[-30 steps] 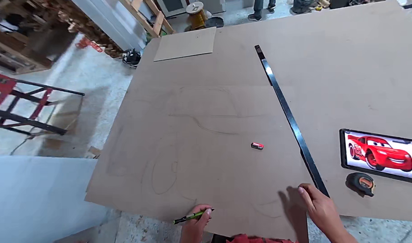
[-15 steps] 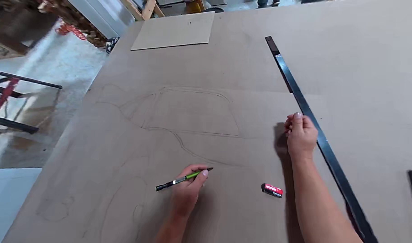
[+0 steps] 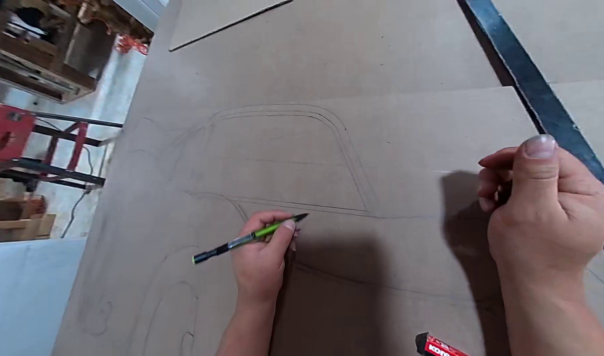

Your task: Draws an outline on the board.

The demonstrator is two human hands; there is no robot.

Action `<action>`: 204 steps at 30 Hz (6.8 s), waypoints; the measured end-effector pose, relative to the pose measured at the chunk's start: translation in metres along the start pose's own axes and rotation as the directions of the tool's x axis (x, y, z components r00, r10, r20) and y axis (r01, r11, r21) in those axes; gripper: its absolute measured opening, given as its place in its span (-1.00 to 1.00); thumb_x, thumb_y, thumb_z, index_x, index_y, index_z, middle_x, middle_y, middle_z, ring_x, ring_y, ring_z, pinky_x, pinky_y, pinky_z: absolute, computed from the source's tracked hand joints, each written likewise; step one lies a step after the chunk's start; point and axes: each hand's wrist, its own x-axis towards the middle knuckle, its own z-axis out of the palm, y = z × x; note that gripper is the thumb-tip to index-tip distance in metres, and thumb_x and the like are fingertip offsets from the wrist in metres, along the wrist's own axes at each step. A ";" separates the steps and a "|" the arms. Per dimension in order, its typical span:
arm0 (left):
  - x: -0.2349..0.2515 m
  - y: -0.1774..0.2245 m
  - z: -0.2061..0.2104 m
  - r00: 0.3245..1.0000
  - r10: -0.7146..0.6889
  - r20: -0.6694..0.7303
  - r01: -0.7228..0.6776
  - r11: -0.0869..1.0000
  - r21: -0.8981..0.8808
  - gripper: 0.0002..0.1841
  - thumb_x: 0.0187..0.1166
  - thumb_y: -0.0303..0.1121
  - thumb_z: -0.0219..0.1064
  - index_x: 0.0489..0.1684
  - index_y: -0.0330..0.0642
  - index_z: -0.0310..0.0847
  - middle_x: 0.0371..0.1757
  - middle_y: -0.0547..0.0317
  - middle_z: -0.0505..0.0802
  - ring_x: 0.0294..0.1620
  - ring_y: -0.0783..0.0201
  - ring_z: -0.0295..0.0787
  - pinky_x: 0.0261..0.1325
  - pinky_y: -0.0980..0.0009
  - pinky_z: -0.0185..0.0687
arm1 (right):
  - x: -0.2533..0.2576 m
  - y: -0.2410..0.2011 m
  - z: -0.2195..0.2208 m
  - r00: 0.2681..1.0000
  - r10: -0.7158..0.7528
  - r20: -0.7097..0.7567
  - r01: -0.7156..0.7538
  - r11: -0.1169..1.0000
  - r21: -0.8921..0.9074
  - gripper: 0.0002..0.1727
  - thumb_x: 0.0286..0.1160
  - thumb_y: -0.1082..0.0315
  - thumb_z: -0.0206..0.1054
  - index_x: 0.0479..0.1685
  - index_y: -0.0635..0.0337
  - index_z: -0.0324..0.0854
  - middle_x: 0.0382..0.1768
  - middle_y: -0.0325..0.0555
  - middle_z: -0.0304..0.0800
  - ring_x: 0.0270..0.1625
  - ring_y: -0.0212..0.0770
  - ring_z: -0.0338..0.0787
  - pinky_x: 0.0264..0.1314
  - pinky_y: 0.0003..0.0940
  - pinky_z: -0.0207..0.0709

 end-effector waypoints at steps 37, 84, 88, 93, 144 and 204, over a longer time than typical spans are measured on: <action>-0.051 0.004 0.017 0.918 0.195 0.346 -0.213 0.977 0.016 -0.88 0.52 -0.35 0.48 -0.10 -0.10 0.80 -0.18 0.28 0.90 -0.20 0.47 0.85 -0.21 0.63 0.79 | 0.003 0.000 0.000 0.999 0.040 0.003 -0.041 0.998 0.048 -0.54 0.93 0.07 -0.09 -0.20 0.03 0.68 -0.52 -0.44 0.65 -0.56 -0.47 0.62 -0.54 -0.58 0.55; -0.042 0.004 0.014 0.893 0.173 0.415 -0.204 0.978 0.032 -0.90 0.55 -0.35 0.47 -0.10 -0.09 0.82 -0.21 0.28 0.90 -0.30 0.45 0.84 -0.30 0.59 0.79 | 0.003 0.006 -0.002 0.997 0.073 0.003 -0.073 0.996 0.044 -0.55 0.93 0.03 -0.09 -0.17 0.02 0.67 -0.51 -0.43 0.65 -0.55 -0.47 0.62 -0.54 -0.60 0.53; -0.037 0.008 0.021 0.963 0.118 0.244 -0.150 0.981 0.119 -0.88 0.54 -0.27 0.49 -0.09 0.01 0.82 -0.30 0.27 0.91 -0.49 0.38 0.81 -0.49 0.51 0.78 | 0.003 0.006 -0.003 0.998 0.054 0.010 -0.055 0.997 0.050 -0.54 0.93 0.04 -0.08 -0.18 0.03 0.68 -0.52 -0.42 0.64 -0.56 -0.46 0.61 -0.54 -0.58 0.53; -0.034 0.009 0.023 0.977 0.121 0.177 -0.145 0.981 0.131 -0.87 0.52 -0.30 0.50 -0.08 -0.02 0.81 -0.35 0.23 0.90 -0.53 0.35 0.80 -0.52 0.49 0.77 | 0.003 0.006 -0.003 0.998 0.058 0.006 -0.058 0.997 0.041 -0.55 0.93 0.04 -0.08 -0.16 0.02 0.68 -0.52 -0.43 0.64 -0.56 -0.47 0.62 -0.53 -0.59 0.53; -0.042 0.004 0.005 0.989 0.136 0.060 -0.145 0.971 0.189 -0.91 0.49 -0.30 0.48 -0.18 -0.02 0.79 -0.36 0.29 0.90 -0.53 0.41 0.78 -0.53 0.55 0.72 | 0.005 0.019 -0.009 0.999 0.043 0.025 -0.045 0.998 0.049 -0.58 0.93 0.09 -0.07 -0.10 0.05 0.68 -0.47 -0.42 0.70 -0.55 -0.46 0.65 -0.54 -0.57 0.56; -0.022 0.005 0.015 0.991 0.136 0.010 -0.136 0.982 0.132 -0.95 0.52 -0.34 0.42 -0.20 -0.02 0.78 -0.40 0.25 0.85 -0.57 0.40 0.71 -0.53 0.55 0.66 | 0.004 0.012 -0.005 0.997 0.067 0.029 -0.069 0.996 0.052 -0.58 0.92 0.08 -0.07 -0.12 0.03 0.68 -0.50 -0.46 0.65 -0.55 -0.49 0.61 -0.53 -0.61 0.52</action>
